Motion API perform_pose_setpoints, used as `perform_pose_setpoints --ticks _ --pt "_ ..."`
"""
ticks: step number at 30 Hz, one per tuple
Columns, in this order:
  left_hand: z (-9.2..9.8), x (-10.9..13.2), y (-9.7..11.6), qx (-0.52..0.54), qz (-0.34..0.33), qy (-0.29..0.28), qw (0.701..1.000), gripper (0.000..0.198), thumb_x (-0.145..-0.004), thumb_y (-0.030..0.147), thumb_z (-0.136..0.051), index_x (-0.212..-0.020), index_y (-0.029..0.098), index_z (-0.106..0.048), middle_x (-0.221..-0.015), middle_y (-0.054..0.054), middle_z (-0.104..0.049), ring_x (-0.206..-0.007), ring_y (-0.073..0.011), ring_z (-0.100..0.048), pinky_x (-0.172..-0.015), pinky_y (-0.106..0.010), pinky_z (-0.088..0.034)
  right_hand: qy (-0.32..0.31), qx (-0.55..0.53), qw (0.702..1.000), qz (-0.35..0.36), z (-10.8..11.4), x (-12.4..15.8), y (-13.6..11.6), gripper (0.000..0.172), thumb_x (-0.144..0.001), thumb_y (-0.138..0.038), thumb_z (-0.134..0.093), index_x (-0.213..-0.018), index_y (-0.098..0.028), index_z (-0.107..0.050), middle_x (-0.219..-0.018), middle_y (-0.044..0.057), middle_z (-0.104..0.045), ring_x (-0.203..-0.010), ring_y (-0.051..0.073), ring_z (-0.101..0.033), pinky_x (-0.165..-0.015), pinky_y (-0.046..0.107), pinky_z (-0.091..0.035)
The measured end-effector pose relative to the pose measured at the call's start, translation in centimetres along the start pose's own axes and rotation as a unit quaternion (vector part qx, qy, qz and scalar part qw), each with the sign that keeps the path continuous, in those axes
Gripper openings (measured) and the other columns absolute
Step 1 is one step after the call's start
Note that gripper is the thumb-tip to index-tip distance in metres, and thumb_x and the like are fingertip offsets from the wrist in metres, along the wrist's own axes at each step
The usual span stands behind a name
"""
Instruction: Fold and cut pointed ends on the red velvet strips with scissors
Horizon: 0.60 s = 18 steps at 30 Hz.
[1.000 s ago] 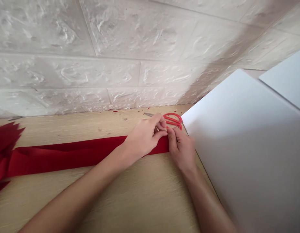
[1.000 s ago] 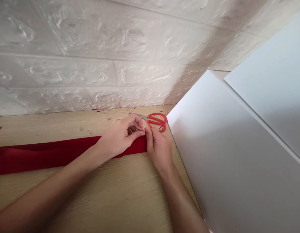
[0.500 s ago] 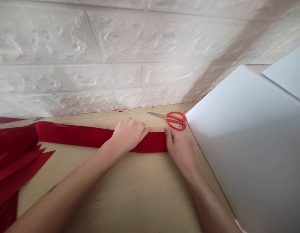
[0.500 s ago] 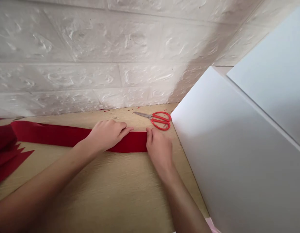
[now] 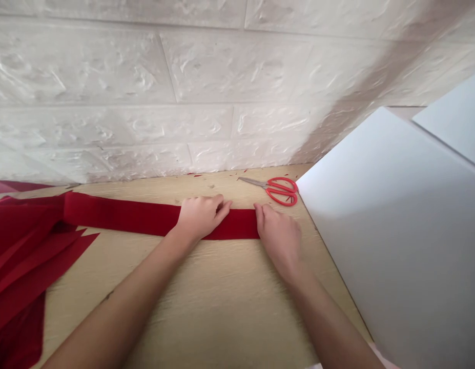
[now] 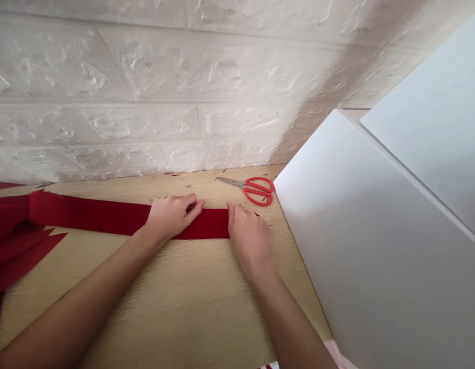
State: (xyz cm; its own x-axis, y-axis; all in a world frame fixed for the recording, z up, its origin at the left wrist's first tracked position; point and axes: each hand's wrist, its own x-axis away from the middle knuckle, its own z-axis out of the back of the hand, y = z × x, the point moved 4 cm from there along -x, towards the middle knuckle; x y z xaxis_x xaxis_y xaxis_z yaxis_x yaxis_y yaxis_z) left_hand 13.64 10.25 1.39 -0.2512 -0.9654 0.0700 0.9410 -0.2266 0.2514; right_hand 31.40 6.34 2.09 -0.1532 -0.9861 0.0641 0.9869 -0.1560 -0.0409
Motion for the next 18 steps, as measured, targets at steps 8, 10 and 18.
perform_pose_setpoints --ticks 8,10,18 --pt "-0.3 0.2 -1.3 0.101 0.003 0.115 0.988 0.022 -0.096 0.031 -0.049 -0.089 0.02 -0.066 -0.1 -0.012 -0.074 -0.109 -0.0302 -0.061 -0.092 -0.041 -0.048 0.003 0.057 0.998 0.012 -0.3 0.6 -0.9 0.051 -0.111 -0.037 -0.029 -0.102 -0.014 -0.074 -0.081 0.019 -0.078 -0.078 0.029 -0.078 -0.064 0.032 -0.05" --pt "-0.1 -0.4 -2.4 0.136 0.007 0.13 0.982 0.015 -0.093 0.029 -0.055 -0.089 0.019 -0.066 -0.103 -0.012 -0.073 -0.11 -0.0295 -0.06 -0.098 -0.044 -0.047 0.0 0.062 0.998 0.018 -0.1 0.5 -1.2 0.051 -0.111 -0.034 -0.027 -0.104 -0.013 -0.073 -0.082 0.019 -0.078 -0.08 0.029 -0.079 -0.065 0.033 -0.051" --pt "3.6 2.3 -0.4 0.245 0.027 0.195 0.95 0.027 -0.102 0.032 -0.041 -0.103 0.019 -0.064 -0.103 -0.008 -0.074 -0.093 -0.0191 -0.068 -0.084 -0.034 -0.055 -0.045 0.052 0.997 0.037 0.6 0.5 -1.7 0.047 -0.11 -0.026 -0.026 -0.11 -0.01 -0.07 -0.093 0.022 -0.079 -0.088 0.029 -0.079 -0.069 0.033 -0.053"
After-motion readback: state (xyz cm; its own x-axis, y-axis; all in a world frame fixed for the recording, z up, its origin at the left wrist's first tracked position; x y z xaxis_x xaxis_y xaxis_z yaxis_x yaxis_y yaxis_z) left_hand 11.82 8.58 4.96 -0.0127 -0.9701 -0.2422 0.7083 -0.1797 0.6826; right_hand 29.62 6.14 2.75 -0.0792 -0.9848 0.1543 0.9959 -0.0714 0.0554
